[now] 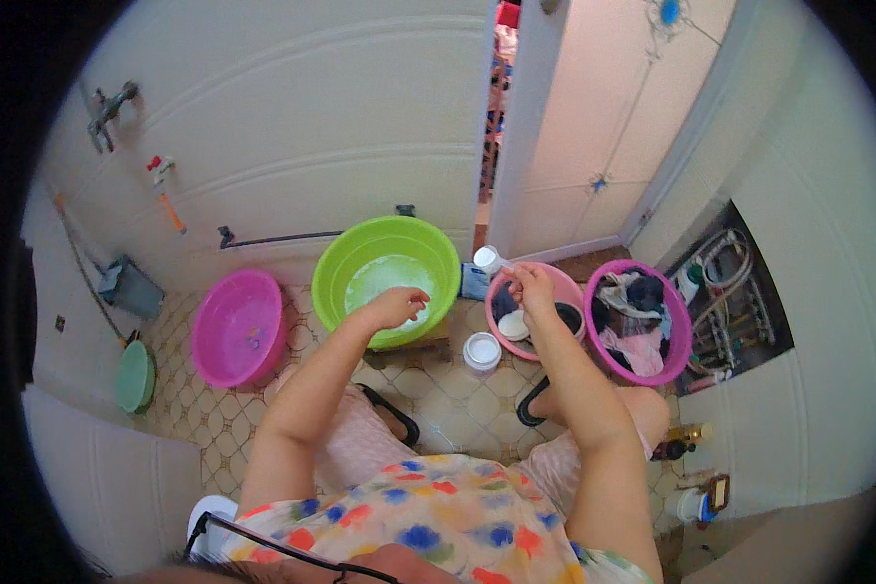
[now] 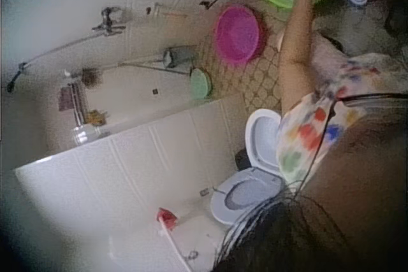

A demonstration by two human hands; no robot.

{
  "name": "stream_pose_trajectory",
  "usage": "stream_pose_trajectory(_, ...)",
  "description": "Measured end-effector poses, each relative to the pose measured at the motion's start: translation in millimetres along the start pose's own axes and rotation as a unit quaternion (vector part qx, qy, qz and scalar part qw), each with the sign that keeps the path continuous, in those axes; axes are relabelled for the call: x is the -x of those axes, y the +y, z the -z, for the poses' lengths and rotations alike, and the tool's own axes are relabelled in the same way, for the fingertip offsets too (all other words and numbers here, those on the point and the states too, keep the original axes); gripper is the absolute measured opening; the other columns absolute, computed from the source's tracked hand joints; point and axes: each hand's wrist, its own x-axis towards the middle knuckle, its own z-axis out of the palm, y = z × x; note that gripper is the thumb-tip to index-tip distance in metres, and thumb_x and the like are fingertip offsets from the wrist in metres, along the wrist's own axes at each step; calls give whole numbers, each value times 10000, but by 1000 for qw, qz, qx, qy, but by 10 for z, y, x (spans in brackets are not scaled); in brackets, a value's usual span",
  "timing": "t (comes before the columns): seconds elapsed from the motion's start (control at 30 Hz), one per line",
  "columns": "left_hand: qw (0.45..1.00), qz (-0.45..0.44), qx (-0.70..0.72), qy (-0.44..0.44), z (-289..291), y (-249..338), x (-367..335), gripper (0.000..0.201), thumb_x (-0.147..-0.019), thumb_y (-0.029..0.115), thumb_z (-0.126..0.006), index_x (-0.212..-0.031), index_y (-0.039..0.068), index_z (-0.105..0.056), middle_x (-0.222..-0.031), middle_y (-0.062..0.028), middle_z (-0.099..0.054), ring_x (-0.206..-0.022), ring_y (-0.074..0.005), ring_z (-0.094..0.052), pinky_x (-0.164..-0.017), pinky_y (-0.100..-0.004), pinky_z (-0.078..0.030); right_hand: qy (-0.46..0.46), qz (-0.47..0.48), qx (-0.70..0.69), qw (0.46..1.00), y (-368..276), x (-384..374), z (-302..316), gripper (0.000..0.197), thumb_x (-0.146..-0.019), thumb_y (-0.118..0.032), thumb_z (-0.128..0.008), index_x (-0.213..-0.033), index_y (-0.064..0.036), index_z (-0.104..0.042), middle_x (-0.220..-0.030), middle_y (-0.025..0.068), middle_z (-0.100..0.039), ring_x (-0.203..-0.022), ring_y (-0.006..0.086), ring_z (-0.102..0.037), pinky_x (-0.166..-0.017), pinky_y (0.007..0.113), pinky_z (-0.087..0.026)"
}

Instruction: The person prepares a green basin with water and detergent, then washes a piece of clothing by hand. They pour water from a metal bowl into the basin, add detergent from a box and a small container, and then scrub the garment in the soapy water.

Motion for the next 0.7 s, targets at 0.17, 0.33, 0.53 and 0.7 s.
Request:
stream_pose_trajectory(0.17,985,86,105,102,447,-463,191,292,-840,126,-471,-1091,16,-573,-934,-108,-647,-730,-185,-626,-650,-313,-483,-22,18,19,999,-220,-99,-737,161,-856,-121,-539,-979,-16,-535,-861,112,-654,-498,69,-481,-419,190,-361)
stream_pose_trajectory(0.33,983,83,31,162,544,-1033,176,264,-832,104,-465,-1050,28,-592,-918,-84,-651,-697,-180,-616,-632,-311,-478,-109,87,184,973,-57,-310,-1305,157,-859,-127,-534,-951,0,-545,-812,95,-669,-473,92,-487,-437,220,-389)
stream_pose_trajectory(0.53,983,130,-21,131,624,-860,354,262,-834,120,-476,-1048,39,-605,-963,-111,-650,-801,-215,-626,-730,-333,-479,-134,147,304,932,89,-494,-1763,145,-858,-118,-545,-929,8,-560,-770,76,-665,-477,68,-467,-436,213,-398)
stream_pose_trajectory(0.7,979,137,-42,148,679,-819,424,252,-844,142,-497,-1045,42,-611,-993,-125,-644,-932,-264,-602,-801,-341,-461,-134,150,352,914,99,-634,-1852,158,-851,-141,-541,-928,-7,-574,-761,69,-672,-511,91,-516,-475,246,-426)
